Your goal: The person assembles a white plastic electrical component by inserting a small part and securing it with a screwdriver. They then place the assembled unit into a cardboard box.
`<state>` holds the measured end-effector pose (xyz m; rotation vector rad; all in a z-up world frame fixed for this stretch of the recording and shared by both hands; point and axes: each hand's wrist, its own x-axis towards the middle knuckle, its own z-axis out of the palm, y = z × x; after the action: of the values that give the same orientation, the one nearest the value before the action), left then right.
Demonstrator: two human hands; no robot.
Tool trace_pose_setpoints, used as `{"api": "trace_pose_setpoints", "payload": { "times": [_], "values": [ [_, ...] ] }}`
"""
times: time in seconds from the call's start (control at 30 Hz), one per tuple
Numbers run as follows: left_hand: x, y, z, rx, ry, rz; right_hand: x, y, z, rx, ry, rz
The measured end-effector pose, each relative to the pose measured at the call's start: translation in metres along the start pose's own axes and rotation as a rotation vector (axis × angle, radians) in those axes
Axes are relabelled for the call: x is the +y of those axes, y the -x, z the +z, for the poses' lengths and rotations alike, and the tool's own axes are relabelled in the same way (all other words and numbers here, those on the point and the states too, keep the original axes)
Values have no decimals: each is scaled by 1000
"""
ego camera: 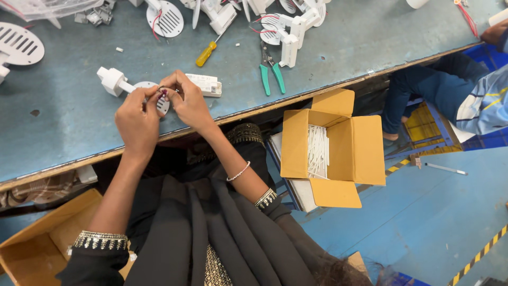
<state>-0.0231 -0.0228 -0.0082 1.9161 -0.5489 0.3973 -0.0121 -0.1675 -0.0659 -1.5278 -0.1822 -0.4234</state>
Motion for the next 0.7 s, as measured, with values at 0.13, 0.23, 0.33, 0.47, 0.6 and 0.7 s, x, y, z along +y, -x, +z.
{"api": "trace_pose_setpoints", "payload": {
  "times": [0.13,0.23,0.33,0.47,0.6,0.7],
  "values": [
    [-9,7,3,8,-122,22,9,7,6,72,-119,39],
    [-10,6,1,41,-231,124,16,8,12,92,-235,27],
    [-11,5,0,27,-187,125,23,8,13,116,-278,51],
    [-18,2,4,3,147,-35,29,6,13,177,-317,173],
    [-27,-5,11,37,365,-177,26,8,11,173,-448,283],
    [-25,-6,20,99,435,-218,18,8,9,182,-512,304]
  ]
}}
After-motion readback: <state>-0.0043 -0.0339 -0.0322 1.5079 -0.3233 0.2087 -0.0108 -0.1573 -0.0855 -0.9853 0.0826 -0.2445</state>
